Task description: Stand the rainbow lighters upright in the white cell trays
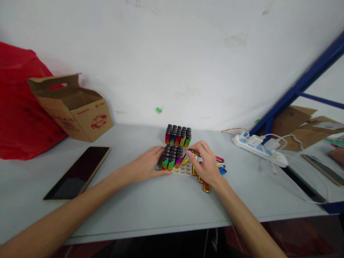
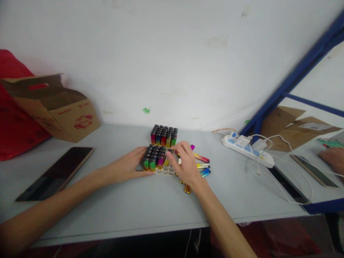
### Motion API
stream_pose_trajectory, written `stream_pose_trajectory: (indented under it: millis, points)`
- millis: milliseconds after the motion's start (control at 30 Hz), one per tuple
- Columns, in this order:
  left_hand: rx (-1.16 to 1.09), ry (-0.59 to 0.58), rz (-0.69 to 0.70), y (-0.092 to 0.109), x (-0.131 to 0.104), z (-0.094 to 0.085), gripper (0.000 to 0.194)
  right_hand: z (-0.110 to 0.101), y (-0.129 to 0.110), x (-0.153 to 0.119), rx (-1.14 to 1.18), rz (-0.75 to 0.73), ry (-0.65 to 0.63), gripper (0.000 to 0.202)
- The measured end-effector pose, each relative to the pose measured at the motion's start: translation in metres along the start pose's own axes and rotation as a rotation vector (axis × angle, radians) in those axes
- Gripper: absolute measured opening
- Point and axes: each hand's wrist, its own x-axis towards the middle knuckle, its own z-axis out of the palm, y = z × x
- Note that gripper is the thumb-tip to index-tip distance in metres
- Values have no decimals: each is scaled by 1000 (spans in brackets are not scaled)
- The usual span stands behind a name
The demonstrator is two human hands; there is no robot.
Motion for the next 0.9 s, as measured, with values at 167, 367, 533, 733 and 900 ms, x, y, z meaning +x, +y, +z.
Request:
stream_pose_trajectory:
  millis: [167,367,533,733,900]
  points:
    - [-7,12,10,2,-2,0,78,-3,-10,-4,149,157,-214,47]
    - [-13,29,4,3,-2,0,76,-3,-19,1,229,260,-350,60]
    - [-13,28,6,2,-2,0,74,-2,-17,3,227,217,-344,65]
    - [4,10,3,5,-2,-2,73,-1,-19,4,265,222,-391,66]
    - [-4,23,-3,5,-1,-3,71,1,-19,8,295,289,-435,67]
